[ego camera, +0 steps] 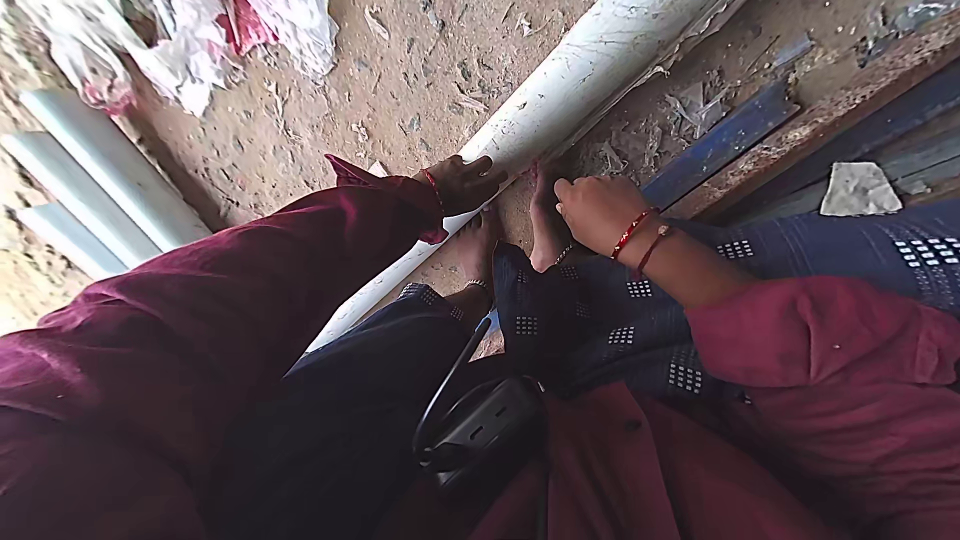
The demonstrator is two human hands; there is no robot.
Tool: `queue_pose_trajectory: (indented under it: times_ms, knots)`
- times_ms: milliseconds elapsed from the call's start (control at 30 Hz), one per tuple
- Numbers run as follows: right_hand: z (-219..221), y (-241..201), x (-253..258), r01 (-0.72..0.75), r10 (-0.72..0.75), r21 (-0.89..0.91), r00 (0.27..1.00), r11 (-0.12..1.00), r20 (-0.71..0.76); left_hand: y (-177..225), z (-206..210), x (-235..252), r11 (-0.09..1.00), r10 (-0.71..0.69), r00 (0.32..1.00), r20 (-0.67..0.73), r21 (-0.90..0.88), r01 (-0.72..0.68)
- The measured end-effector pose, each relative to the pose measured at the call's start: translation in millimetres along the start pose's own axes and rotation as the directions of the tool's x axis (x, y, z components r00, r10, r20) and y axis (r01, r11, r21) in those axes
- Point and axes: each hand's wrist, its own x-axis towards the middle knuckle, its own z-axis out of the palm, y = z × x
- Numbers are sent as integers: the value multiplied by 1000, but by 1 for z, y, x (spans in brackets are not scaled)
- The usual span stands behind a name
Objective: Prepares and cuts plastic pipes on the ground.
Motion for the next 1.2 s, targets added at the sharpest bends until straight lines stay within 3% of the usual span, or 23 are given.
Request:
queue_pose_trajectory:
  times_ms: [133, 267, 400, 500, 600, 733, 867, 967, 1200]
  knots:
    - [2, 2, 1, 6, -5, 16, 1000, 1000, -23, 3, -3, 5, 989, -133, 991, 24, -62, 134]
    - [2, 1, 2, -2, 2, 18, 1000, 1000, -18, -6, -18, 14, 900, -311, 950, 39, -308, 308]
    - [3, 2, 2, 0, 1, 26, 1000, 1000, -27, -22, -23, 5, 882, -299, 949, -97, -409, 236]
    - [2, 2, 1, 5, -4, 18, 1000, 1000, -24, -22, -29, -5, 948, -140, 988, -63, -296, 116]
    - [2, 1, 1, 2, -2, 14, 1000, 1000, -17, -19, 0, -16, 982, -22, 980, -199, -187, -16]
    - [3, 2, 2, -4, 4, 9, 1000, 1000, -10, -7, 10, -18, 972, -131, 970, -206, -220, 84]
    - [5, 3, 4, 3, -3, 7, 1000, 1000, -16, -4, 22, -13, 946, -220, 925, -311, -298, 125]
    - [6, 3, 3, 5, -5, 10, 1000, 1000, -22, 1, 14, -12, 906, -296, 925, -238, -378, 193]
    - [2, 1, 1, 11, -11, 2, 1000, 1000, -5, 2, 22, -10, 938, -247, 914, -321, -314, 143]
